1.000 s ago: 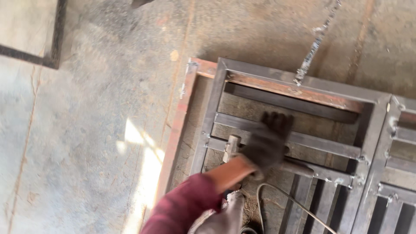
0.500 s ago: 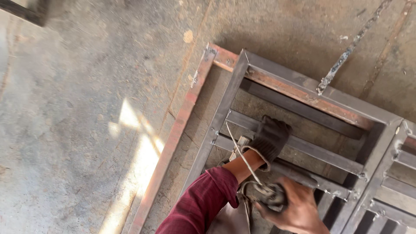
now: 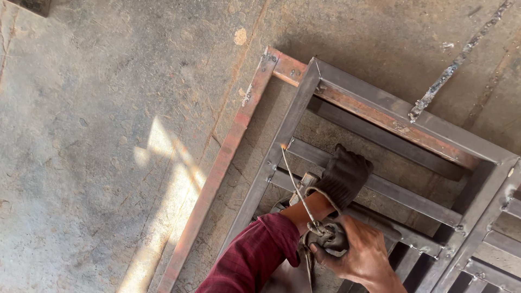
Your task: The person positions metal bars inside a rectangular steel frame lying on the workshop floor, hammering each bar to seat it flush in the frame. They measure the assembly with a tape measure, reposition bars by hand, and weld the joints with a welding torch, producing sparks at the frame corners.
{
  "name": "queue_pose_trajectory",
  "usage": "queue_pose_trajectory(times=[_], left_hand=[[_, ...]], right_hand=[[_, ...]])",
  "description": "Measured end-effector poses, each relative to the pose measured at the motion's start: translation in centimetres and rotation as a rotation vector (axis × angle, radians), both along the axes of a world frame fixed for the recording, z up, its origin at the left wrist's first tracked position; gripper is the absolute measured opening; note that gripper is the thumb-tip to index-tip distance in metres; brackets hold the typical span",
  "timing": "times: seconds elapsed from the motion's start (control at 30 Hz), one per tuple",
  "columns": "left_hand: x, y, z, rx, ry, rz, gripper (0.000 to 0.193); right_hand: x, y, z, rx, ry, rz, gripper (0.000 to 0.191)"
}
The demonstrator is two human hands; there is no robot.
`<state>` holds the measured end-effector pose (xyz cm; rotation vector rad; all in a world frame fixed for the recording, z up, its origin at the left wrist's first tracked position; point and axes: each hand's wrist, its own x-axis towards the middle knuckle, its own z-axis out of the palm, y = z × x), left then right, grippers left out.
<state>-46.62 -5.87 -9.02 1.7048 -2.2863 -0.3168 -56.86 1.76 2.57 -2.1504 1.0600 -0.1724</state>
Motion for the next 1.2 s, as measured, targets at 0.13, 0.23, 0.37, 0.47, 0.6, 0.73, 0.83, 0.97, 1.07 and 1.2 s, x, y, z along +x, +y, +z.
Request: queue_pose_trajectory(times=[0.13,0.23,0.37,0.47,0.6,0.73,0.83,0.97,1.07,1.2], left_hand=[[0.1,-0.1,0.4,-0.054,-0.020,0.042,0.022],[0.0,-0.1,0.3,-0.137,-0.038,0.093,0.020],[-0.1,0.4,0.0,-0.228,-0.099,0.169,0.012],[0.0,0.6,-0.3,-0.236,-0.125,0.126,0.009],[0.1,0.3,-0.4,-0.140,0.014,0.129,0.014],[0.5,-0.2,0.2,-0.053,-0.084,0.035,0.017],[1.0,-0.2,0.9,-0.004,0.005,0.015,0.021],[1.4,0.3,1.1,-0.004,0.029,0.022,0.021],[1.3,0.3,0.1,-0.007,-0.004,0.024,0.019],[1.0,-0.4,-1.8,0.205,0.499,0.086,0.015]], right_hand=[[0.6,-0.2,0.7,-0.086,-0.116,-0.029,0.048],[1.0,-0.4,1.0,-0.116,-0.121,0.010,0.052],[0.5,-0.2,1.5,-0.110,-0.081,0.024,0.054],[0.2,0.0,1.1,-0.117,-0.056,0.018,0.054],[0.3,0.2,0.4,-0.099,-0.090,0.026,0.050],[0.6,0.3,0.2,-0.070,-0.052,0.021,0.051],[0.9,0.3,0.6,-0.092,-0.056,0.012,0.050],[1.5,0.3,1.2,-0.110,-0.063,0.010,0.051],[1.6,0.5,1.2,-0.087,-0.052,0.008,0.051],[1.0,0.9,0.6,0.301,-0.187,-0.305,0.047]])
